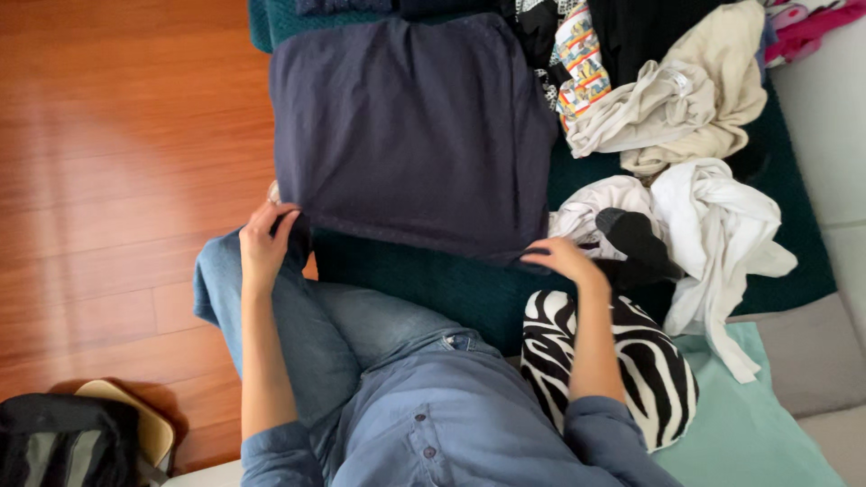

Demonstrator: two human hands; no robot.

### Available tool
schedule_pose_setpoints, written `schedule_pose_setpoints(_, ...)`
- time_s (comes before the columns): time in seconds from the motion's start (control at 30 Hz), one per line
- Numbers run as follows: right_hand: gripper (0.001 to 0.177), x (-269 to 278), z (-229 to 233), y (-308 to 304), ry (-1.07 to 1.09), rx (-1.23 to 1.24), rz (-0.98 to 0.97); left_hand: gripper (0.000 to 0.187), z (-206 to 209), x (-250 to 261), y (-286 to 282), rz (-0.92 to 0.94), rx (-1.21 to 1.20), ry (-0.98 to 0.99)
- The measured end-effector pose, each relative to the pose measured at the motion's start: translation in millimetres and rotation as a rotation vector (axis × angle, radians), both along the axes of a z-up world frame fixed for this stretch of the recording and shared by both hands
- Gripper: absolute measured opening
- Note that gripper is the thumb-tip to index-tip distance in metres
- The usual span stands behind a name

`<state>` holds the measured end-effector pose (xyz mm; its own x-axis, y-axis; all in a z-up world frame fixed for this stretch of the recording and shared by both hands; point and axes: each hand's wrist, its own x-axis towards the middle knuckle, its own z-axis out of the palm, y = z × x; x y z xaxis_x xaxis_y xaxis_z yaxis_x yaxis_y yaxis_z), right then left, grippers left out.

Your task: The person folds a dark long-sleeved top and a dark patterned shirt on a green mat. They smooth and align each garment, fold sleeves and sides, then roll or fold the items into compact rectangles and place them aside.

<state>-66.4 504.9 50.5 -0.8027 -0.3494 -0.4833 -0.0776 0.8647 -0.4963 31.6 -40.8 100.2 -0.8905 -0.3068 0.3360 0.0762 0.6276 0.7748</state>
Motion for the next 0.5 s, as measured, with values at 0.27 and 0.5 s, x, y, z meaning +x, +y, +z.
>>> schedule_pose_setpoints(0.27, 0.047, -6, -38, -4, -0.169, 0.129, 0.165, 0.018, -18, 3, 17, -0.263, -0.105, -0.431)
schedule_pose_setpoints(0.5, 0.073, -47, -65, -11, 0.615, -0.245, -0.148, 0.021, -94, -35, 49, -0.347, -0.149, -0.097)
